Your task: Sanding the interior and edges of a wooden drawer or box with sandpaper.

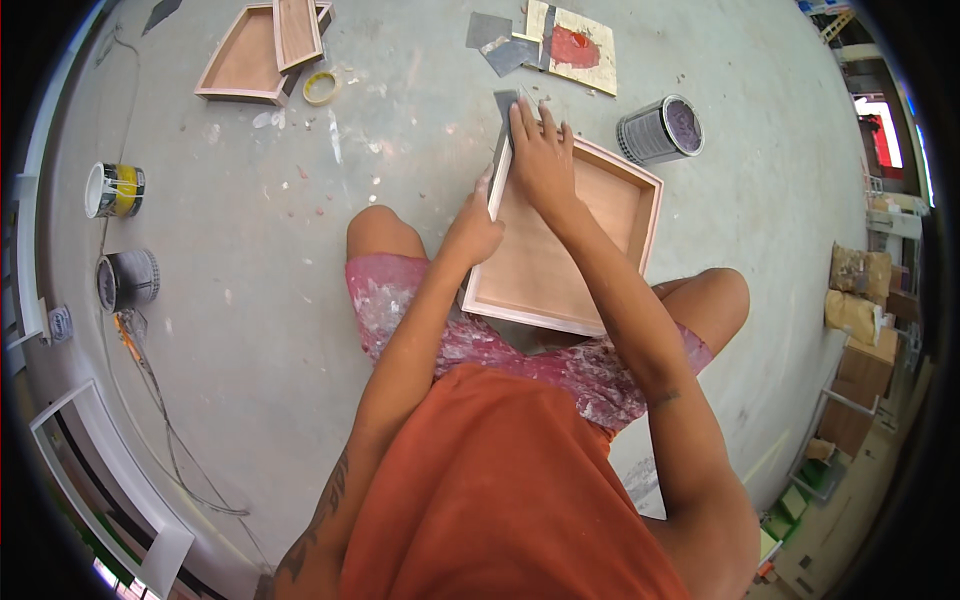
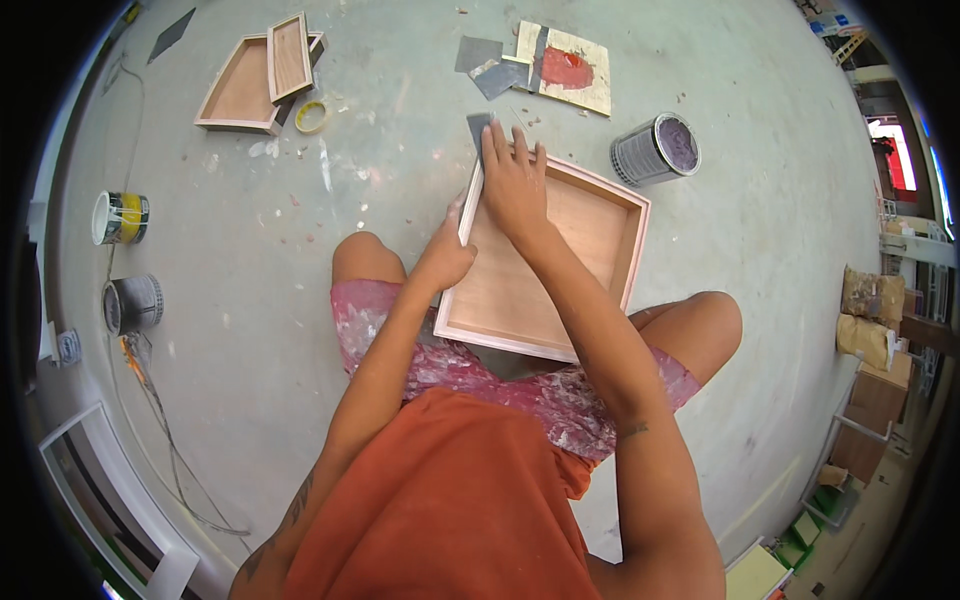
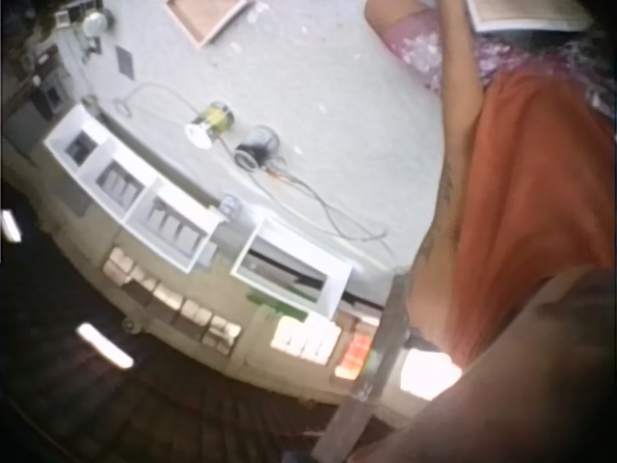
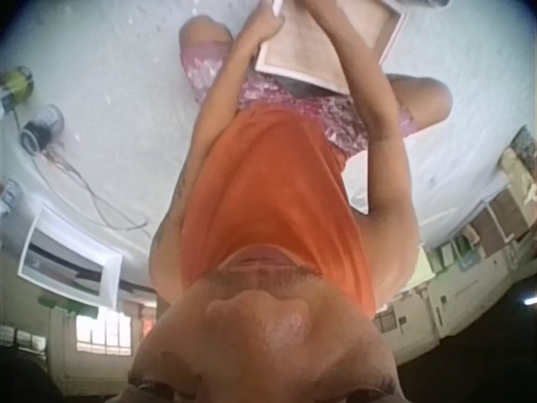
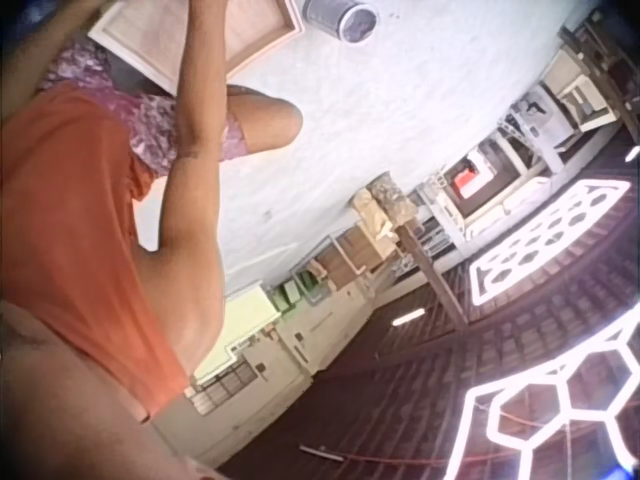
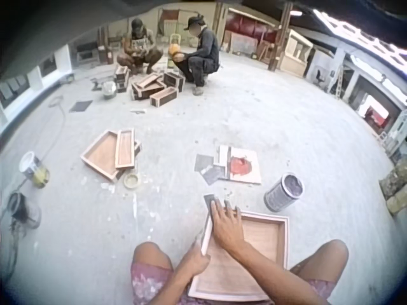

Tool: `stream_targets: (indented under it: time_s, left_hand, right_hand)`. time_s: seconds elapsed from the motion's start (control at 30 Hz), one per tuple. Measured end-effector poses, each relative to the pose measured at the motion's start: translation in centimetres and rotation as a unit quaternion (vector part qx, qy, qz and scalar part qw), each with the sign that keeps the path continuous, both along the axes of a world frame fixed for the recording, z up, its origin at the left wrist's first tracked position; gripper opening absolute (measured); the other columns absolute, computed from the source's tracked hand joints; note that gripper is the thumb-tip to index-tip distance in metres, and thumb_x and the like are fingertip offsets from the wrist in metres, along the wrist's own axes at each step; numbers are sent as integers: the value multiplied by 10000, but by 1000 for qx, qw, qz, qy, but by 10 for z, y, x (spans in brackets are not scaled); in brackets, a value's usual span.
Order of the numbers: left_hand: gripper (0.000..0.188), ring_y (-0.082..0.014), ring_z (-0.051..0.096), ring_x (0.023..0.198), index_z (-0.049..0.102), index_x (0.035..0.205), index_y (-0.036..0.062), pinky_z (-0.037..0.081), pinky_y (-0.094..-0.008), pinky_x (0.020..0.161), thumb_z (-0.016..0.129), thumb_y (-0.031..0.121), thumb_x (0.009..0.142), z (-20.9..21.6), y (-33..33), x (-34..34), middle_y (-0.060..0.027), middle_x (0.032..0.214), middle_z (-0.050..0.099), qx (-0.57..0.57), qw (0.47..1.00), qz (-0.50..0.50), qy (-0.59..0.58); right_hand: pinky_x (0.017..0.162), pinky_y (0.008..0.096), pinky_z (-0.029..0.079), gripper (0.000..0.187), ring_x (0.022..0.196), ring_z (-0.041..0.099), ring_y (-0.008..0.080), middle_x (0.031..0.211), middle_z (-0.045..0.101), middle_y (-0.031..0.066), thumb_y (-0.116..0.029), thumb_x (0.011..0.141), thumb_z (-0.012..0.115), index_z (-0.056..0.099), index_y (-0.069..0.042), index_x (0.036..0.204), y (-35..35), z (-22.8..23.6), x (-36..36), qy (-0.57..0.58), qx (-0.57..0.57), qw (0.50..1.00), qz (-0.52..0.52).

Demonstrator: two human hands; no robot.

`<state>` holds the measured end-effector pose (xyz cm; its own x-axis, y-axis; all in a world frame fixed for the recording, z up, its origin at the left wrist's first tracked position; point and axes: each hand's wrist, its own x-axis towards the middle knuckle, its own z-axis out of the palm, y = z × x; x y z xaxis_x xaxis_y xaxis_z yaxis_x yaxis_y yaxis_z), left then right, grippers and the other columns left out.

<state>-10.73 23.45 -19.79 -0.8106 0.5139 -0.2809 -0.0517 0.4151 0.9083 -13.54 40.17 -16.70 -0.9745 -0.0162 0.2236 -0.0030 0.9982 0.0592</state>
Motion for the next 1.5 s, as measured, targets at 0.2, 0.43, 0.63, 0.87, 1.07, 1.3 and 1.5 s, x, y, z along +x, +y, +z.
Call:
stream_targets:
  time_s: [0.2,0.43,0.63,0.87,1.07,1.3,1.5]
  left_hand:
    - [957,-506,465,1403,119,1682,158,385,-508,1177,577,35,851,11,1,-3,-345,1528,451,-22,999,-4,-34]
    - [952,-514,485,1375,133,1679,166,389,-515,1169,574,32,846,-5,-2,-3,-357,1496,469,-14,1000,6,-6]
    - [943,-519,490,1363,147,1676,159,396,-504,1163,570,29,844,-9,1,-1,-364,1479,477,18,999,26,23]
    - [931,-515,487,1372,147,1677,160,403,-503,1157,564,37,854,-9,2,-1,-355,1492,473,9,1000,14,1]
    - [934,-508,475,1390,137,1682,168,390,-495,1174,566,45,862,-4,2,-3,-351,1502,469,-2,1000,8,-17]
    - [929,-497,478,1392,151,1682,171,386,-492,1176,566,50,860,-2,5,-4,-348,1498,476,-5,1000,7,-9]
    - [931,-493,461,1410,158,1681,154,375,-487,1186,558,35,849,-5,-3,-4,-339,1517,466,5,1000,20,-14]
  right_hand:
    - [1173,664,301,586,1472,441,352,1657,423,46,-156,1006,503,415,-109,1583,9,8,-10,9,37,999,0]
    - [1168,686,291,597,1474,430,356,1663,415,47,-146,979,554,452,-103,1566,6,10,-16,6,33,999,-14]
    - [1171,681,295,585,1469,425,366,1650,430,37,-138,986,552,450,-102,1561,2,-4,7,9,-7,999,32]
    - [1190,663,267,600,1492,402,375,1658,424,21,-120,991,544,427,-125,1579,-5,-4,17,18,-23,999,39]
    - [1186,661,277,589,1488,409,368,1668,406,27,-131,1006,506,416,-140,1588,10,6,-9,5,15,1000,9]
    - [1168,657,311,627,1461,445,358,1668,406,27,-135,975,560,417,-130,1585,25,8,-19,31,28,998,40]
    - [1172,606,334,718,1426,473,374,1660,412,85,-73,920,644,381,-52,1588,13,45,-17,30,-136,990,0]
